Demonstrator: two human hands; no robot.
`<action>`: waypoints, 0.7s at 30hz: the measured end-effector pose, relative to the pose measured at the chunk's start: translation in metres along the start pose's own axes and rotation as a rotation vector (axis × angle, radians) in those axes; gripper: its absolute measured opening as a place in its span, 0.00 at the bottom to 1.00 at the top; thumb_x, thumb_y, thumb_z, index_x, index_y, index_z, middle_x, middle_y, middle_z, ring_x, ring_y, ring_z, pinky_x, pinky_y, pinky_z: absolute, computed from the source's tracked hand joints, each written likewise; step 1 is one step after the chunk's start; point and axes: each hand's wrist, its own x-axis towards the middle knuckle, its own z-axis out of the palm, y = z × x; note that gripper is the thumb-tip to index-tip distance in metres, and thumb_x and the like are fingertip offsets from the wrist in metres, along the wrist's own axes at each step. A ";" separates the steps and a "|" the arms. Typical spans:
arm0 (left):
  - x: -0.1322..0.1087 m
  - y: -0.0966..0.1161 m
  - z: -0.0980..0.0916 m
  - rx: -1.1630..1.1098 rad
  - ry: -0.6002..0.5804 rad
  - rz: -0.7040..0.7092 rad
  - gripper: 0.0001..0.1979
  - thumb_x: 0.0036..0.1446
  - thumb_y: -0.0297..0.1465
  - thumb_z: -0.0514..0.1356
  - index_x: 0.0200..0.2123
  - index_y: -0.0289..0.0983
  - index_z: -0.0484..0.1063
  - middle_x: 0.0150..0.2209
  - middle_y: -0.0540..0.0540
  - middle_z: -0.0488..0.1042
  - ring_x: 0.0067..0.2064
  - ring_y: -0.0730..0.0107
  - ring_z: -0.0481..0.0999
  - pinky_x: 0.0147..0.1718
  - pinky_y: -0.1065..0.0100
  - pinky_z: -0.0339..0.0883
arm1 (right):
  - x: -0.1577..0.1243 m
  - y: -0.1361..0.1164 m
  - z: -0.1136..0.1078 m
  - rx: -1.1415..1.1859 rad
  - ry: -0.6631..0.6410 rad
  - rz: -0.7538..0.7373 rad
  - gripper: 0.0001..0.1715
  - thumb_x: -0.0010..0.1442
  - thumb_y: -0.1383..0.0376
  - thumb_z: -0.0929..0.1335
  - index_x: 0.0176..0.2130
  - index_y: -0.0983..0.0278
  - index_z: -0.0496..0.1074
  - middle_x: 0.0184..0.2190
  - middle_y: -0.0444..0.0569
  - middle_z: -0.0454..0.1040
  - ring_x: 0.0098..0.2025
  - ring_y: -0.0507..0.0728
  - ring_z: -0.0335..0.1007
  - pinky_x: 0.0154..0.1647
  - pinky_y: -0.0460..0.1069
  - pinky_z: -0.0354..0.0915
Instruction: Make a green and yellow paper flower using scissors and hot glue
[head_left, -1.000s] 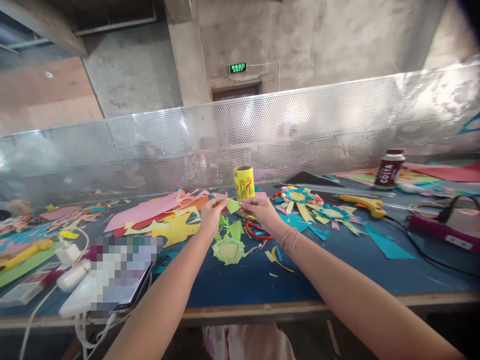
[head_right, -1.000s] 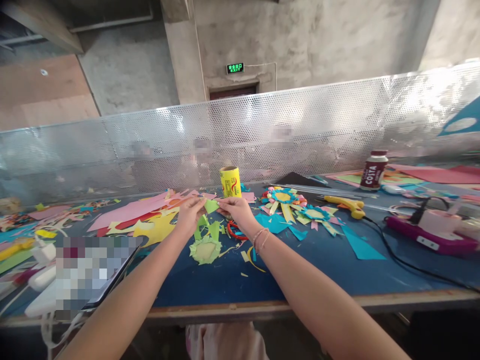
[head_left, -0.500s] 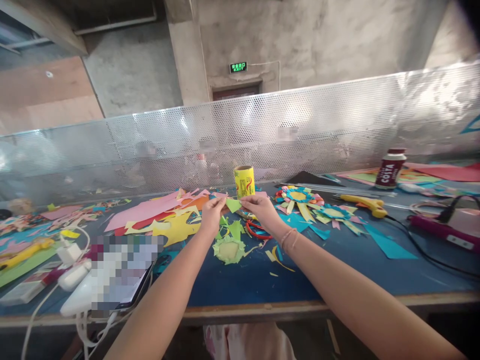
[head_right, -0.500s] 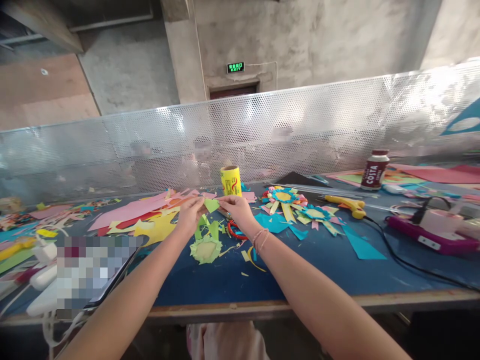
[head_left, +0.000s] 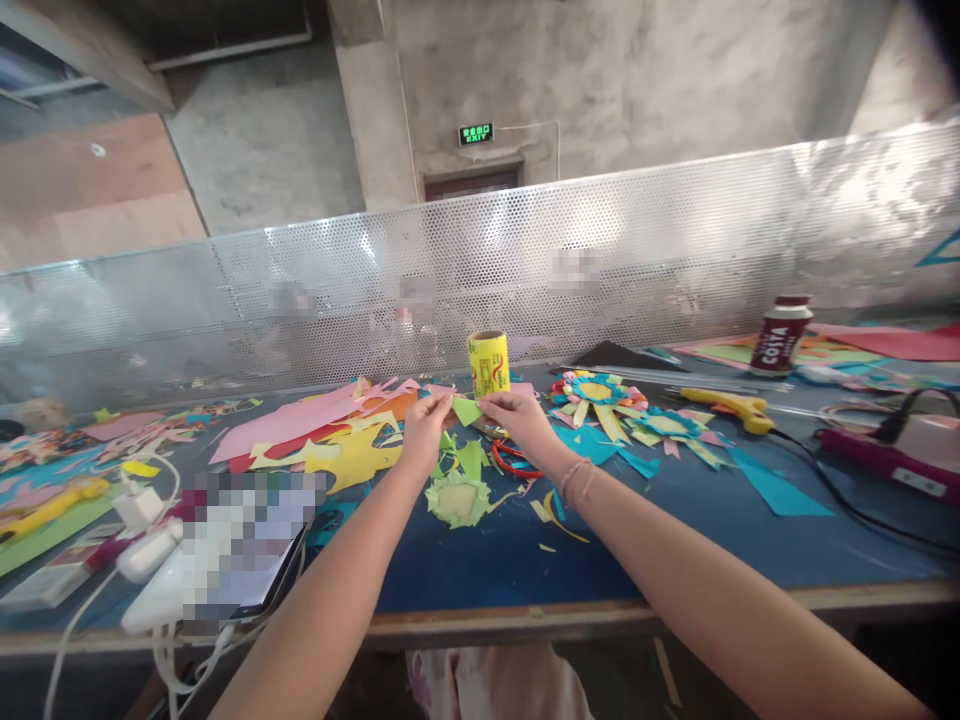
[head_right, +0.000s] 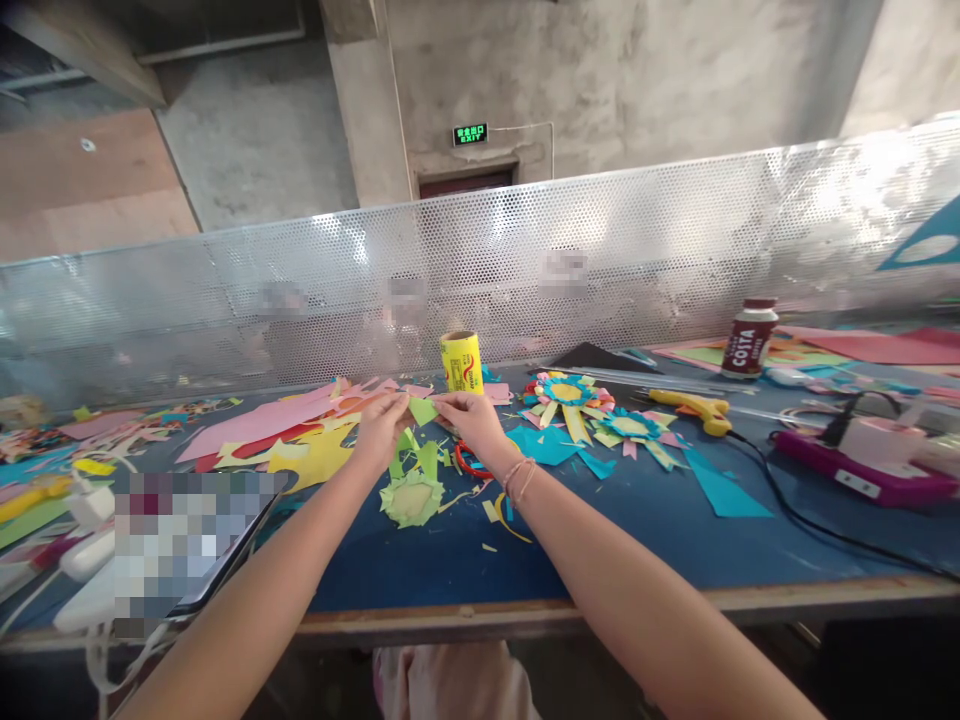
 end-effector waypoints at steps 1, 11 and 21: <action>0.000 0.001 0.001 0.003 0.004 -0.004 0.12 0.40 0.37 0.65 0.25 0.34 0.72 0.24 0.46 0.74 0.27 0.70 0.73 0.31 0.67 0.67 | 0.000 0.000 0.000 -0.015 0.001 -0.004 0.10 0.44 0.61 0.70 0.27 0.66 0.74 0.22 0.43 0.73 0.26 0.50 0.67 0.32 0.47 0.65; -0.001 -0.001 0.002 0.133 0.006 -0.035 0.11 0.38 0.35 0.66 0.22 0.34 0.70 0.21 0.50 0.72 0.24 0.75 0.70 0.28 0.71 0.65 | -0.001 0.001 0.001 -0.101 -0.007 -0.057 0.11 0.45 0.60 0.69 0.28 0.65 0.74 0.24 0.45 0.74 0.27 0.52 0.69 0.34 0.49 0.67; 0.000 -0.003 0.001 0.082 -0.038 -0.050 0.12 0.39 0.36 0.65 0.22 0.33 0.70 0.23 0.47 0.73 0.26 0.73 0.71 0.30 0.70 0.65 | -0.004 -0.002 0.003 -0.083 -0.007 -0.073 0.09 0.44 0.61 0.69 0.27 0.64 0.74 0.26 0.46 0.75 0.29 0.52 0.69 0.35 0.49 0.68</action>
